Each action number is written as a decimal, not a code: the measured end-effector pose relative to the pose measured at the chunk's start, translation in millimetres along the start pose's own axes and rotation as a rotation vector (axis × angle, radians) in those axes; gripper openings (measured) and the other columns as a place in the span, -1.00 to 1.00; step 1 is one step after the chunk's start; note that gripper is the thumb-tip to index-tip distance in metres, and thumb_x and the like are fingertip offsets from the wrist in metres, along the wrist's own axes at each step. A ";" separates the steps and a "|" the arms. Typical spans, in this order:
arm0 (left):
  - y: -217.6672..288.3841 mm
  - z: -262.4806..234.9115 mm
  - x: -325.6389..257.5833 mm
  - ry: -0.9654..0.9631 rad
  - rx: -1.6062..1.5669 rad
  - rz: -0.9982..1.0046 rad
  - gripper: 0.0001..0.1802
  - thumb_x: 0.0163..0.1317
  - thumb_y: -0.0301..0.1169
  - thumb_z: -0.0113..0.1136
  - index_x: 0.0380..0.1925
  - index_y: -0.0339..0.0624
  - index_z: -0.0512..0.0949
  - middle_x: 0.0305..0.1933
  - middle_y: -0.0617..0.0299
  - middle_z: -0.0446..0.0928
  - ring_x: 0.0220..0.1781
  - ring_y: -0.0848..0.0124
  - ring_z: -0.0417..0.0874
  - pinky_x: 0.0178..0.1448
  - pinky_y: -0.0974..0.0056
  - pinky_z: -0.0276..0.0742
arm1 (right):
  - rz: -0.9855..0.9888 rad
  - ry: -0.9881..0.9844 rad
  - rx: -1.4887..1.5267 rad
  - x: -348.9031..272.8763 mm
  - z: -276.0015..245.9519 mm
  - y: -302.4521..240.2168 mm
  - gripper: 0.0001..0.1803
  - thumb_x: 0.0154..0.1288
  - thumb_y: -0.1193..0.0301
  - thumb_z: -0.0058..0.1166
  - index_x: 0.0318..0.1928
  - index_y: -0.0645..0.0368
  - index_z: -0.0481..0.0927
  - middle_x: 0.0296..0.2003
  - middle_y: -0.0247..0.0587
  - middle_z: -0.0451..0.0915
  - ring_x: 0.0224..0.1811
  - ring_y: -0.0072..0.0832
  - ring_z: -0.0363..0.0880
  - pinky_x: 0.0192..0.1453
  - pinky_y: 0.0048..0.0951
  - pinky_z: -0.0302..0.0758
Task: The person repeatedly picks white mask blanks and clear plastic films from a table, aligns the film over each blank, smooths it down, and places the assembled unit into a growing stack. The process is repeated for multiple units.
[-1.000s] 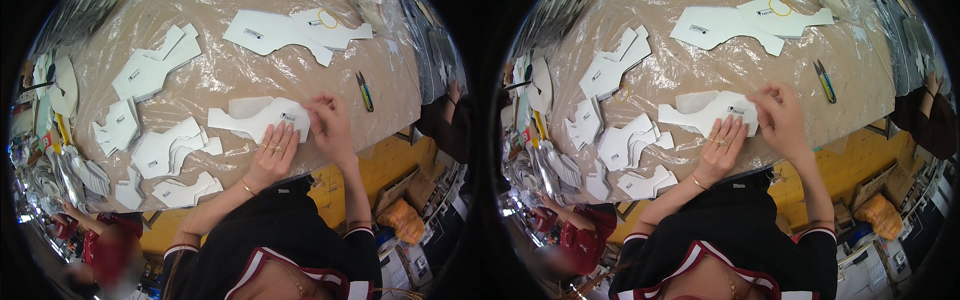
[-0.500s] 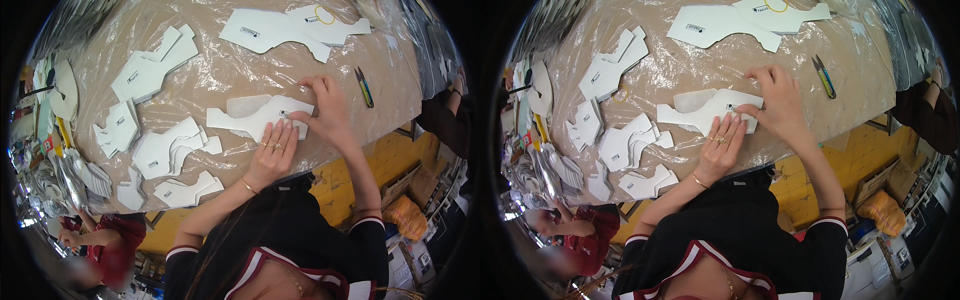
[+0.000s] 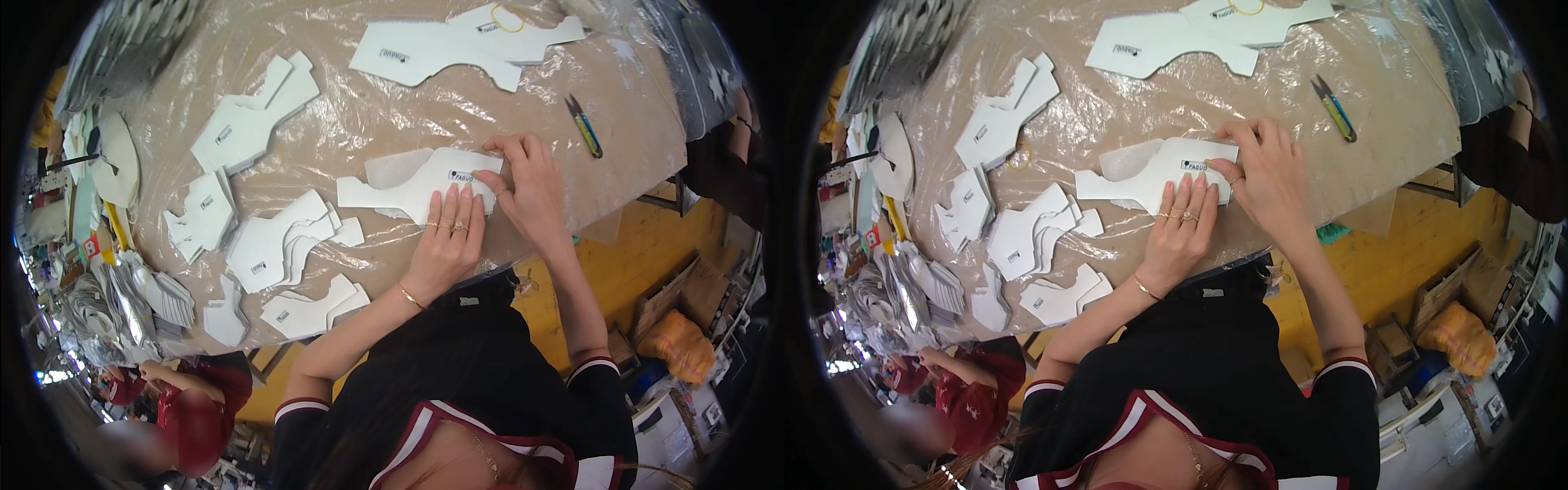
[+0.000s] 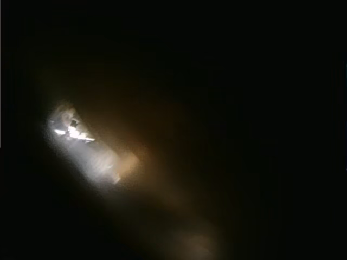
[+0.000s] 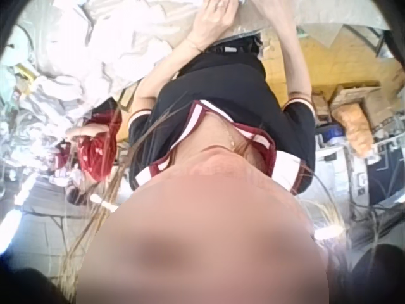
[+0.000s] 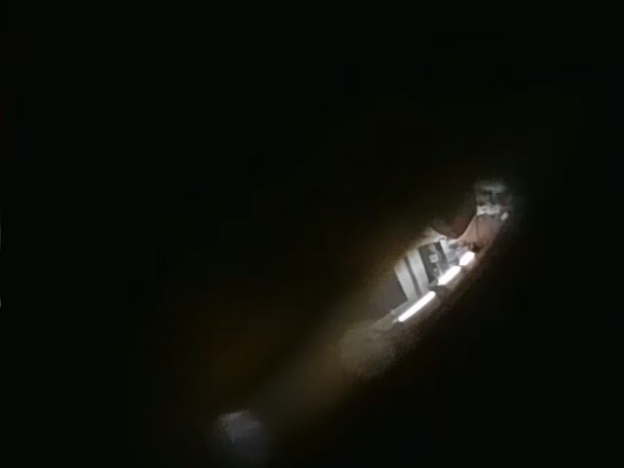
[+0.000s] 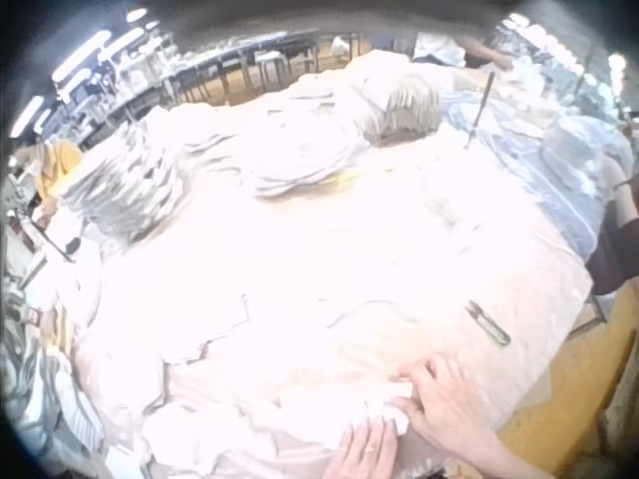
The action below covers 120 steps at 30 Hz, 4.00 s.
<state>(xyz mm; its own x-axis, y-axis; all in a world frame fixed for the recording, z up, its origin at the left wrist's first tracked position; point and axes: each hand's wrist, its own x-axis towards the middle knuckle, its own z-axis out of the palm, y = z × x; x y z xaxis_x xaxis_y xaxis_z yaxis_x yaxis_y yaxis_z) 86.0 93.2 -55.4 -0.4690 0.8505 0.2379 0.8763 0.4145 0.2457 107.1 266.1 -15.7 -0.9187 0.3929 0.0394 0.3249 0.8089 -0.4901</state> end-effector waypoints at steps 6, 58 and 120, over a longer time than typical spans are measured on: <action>-12.4 -28.3 15.7 0.191 -0.460 -0.075 -0.62 0.22 -0.54 0.14 0.07 -0.36 0.55 0.08 -0.06 0.60 0.18 0.10 0.62 0.33 0.04 0.47 | 0.297 -0.142 0.558 5.5 -12.1 16.9 -0.69 0.35 0.25 0.18 0.00 0.12 0.59 -0.10 -0.34 0.58 0.00 -0.40 0.51 0.07 -0.35 0.39; -71.1 -46.8 23.1 -0.112 -1.270 -0.985 -0.78 0.35 -0.41 0.24 -0.28 -0.43 0.63 -0.41 0.22 0.66 -0.43 0.56 0.67 -0.33 0.48 0.63 | -0.012 0.305 0.094 -32.6 68.4 -33.0 -0.34 0.25 0.59 0.15 0.35 0.22 0.26 0.04 0.07 0.43 0.07 0.00 0.39 0.15 -0.09 0.38; -102.6 -43.7 8.0 -0.118 -0.055 -0.178 -0.08 0.34 0.28 -0.25 0.47 -0.20 0.11 0.60 0.04 -0.05 0.63 0.16 -0.11 0.60 -0.12 -0.45 | -0.201 -0.032 -0.132 -39.9 56.1 -53.2 -0.11 0.32 -0.07 -0.06 0.50 0.17 0.08 0.54 -0.03 -0.07 0.60 -0.11 -0.19 0.56 0.18 -0.34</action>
<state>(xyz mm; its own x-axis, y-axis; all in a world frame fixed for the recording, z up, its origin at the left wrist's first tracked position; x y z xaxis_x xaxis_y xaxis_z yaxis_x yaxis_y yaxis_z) -12.5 43.2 -37.6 -0.5968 0.7989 0.0751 0.7720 0.5461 0.3254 113.9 182.8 -40.0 -0.9740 0.2054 0.0959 0.1590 0.9205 -0.3569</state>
